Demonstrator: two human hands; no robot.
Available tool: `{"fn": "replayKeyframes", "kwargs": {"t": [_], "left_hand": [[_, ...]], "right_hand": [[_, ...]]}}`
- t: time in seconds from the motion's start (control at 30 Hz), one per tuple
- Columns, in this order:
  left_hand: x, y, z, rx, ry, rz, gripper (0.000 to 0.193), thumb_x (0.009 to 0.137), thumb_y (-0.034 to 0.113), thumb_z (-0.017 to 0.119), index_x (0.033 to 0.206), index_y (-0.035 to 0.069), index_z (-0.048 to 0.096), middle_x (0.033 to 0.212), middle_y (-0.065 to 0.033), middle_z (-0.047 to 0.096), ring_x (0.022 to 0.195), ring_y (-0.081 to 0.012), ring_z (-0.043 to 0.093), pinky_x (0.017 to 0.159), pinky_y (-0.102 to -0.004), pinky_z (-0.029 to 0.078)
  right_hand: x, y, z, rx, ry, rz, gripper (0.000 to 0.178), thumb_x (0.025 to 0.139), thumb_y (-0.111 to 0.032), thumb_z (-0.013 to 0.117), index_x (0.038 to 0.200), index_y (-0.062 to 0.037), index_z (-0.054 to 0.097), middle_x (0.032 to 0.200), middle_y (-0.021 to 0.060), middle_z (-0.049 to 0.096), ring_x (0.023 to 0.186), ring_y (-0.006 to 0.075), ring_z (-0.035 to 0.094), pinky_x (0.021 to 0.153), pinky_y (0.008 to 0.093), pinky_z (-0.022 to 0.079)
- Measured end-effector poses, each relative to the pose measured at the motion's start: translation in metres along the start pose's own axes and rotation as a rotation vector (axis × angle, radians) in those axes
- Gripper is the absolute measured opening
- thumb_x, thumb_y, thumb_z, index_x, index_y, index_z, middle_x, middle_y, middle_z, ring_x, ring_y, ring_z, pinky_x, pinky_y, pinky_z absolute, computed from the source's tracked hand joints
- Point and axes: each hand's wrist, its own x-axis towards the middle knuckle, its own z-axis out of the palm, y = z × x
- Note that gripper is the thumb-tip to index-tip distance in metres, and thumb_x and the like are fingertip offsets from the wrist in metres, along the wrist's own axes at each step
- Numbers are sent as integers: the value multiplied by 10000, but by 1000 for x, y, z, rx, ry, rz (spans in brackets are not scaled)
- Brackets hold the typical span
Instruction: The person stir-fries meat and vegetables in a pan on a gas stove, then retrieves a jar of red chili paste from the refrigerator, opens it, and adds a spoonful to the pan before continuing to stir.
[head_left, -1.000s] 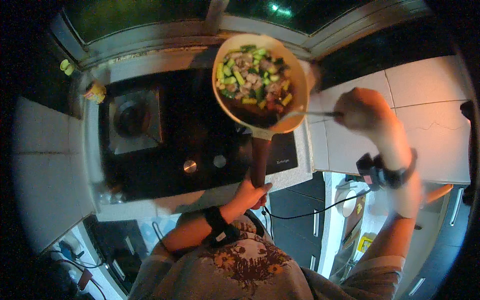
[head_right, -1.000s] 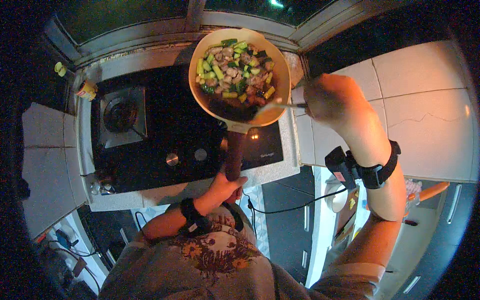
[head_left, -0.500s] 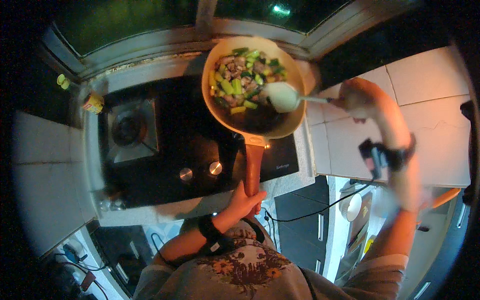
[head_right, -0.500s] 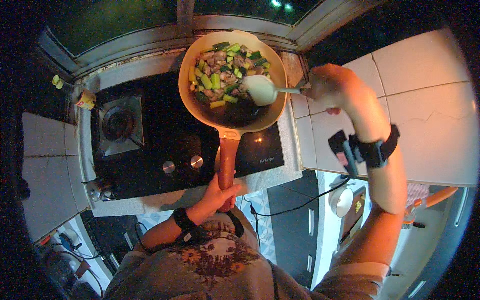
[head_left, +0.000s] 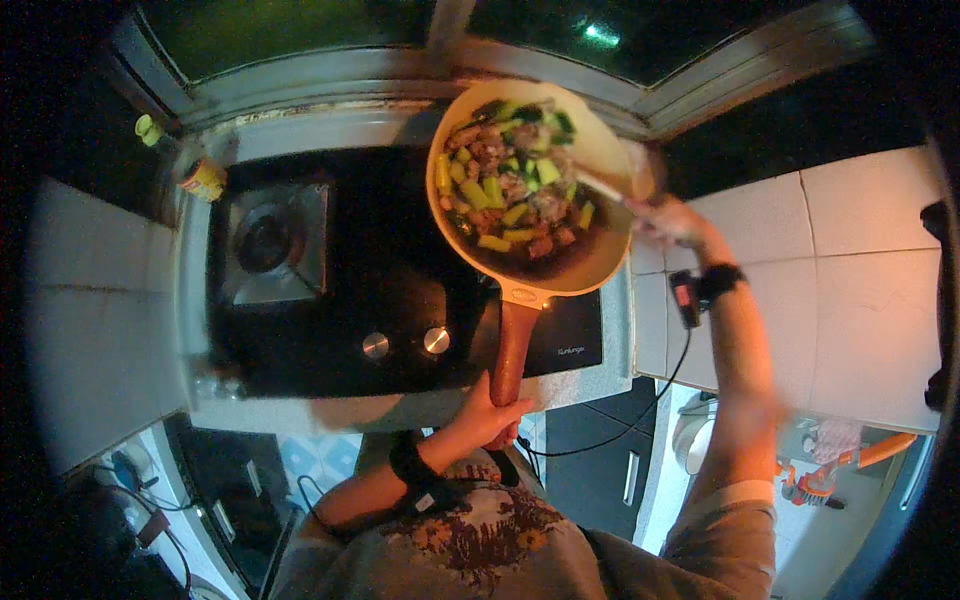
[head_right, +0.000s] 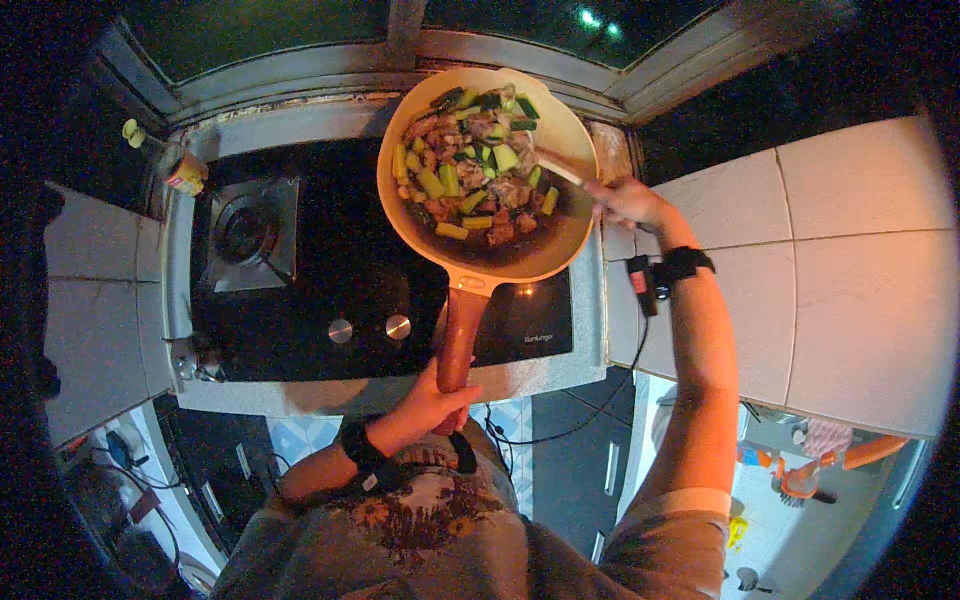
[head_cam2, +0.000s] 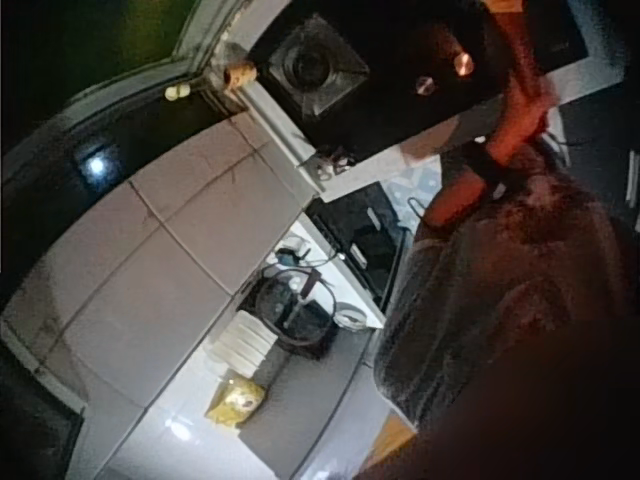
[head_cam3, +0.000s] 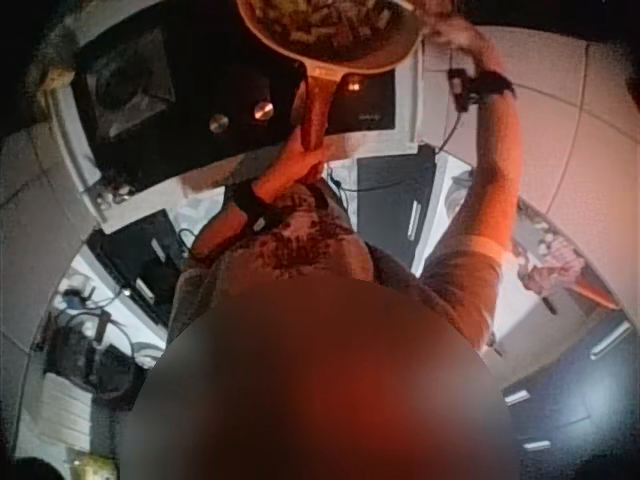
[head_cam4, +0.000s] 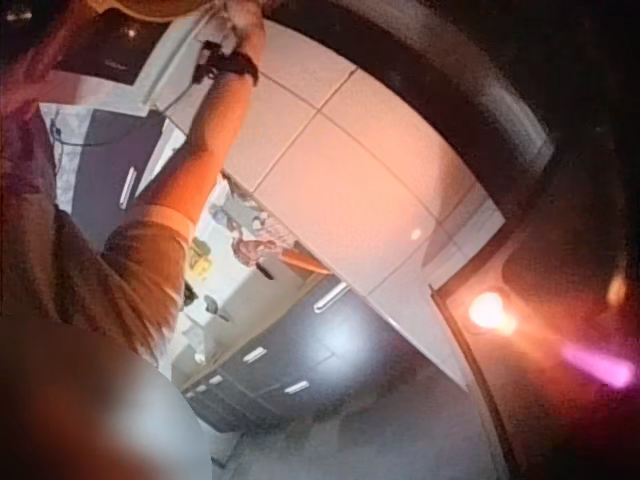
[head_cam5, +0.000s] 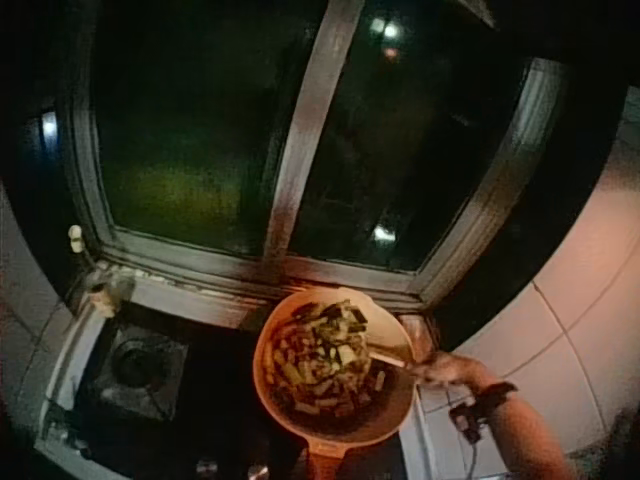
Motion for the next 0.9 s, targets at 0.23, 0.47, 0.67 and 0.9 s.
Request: {"fn": "replayKeyframes", "kwargs": {"t": [0.23,0.47,0.67,0.9], "left_hand": [[-1,0,0,7,27,-25,411,832,122,645,1082,45,327,647,-50,514,464,-133,519,400,-289,436],[-4,6,3,33,36,-30,462,842,102,627,1186,53,323,664,-54,515,466,-140,520,411,-290,434],[-3,6,3,14,11,-17,406,839,121,638,1101,57,335,661,-47,514,481,-131,524,420,-288,443],[-6,5,3,6,29,-35,525,850,103,612,1272,41,304,734,-55,510,491,-135,520,419,-275,417]], "right_hand": [[-20,-7,24,-365,474,-710,457,867,-458,538,731,-32,630,601,177,568,562,327,582,552,430,461],[-84,5,-58,-769,437,-573,440,864,-463,540,724,-54,619,571,174,557,529,337,549,488,417,427],[-7,-24,-109,-458,-28,-64,424,852,-513,544,792,-98,603,480,18,435,385,132,384,348,296,288],[28,-100,-59,-454,-93,-290,462,833,-525,564,1125,-173,632,658,37,568,509,113,486,478,290,423]]}}
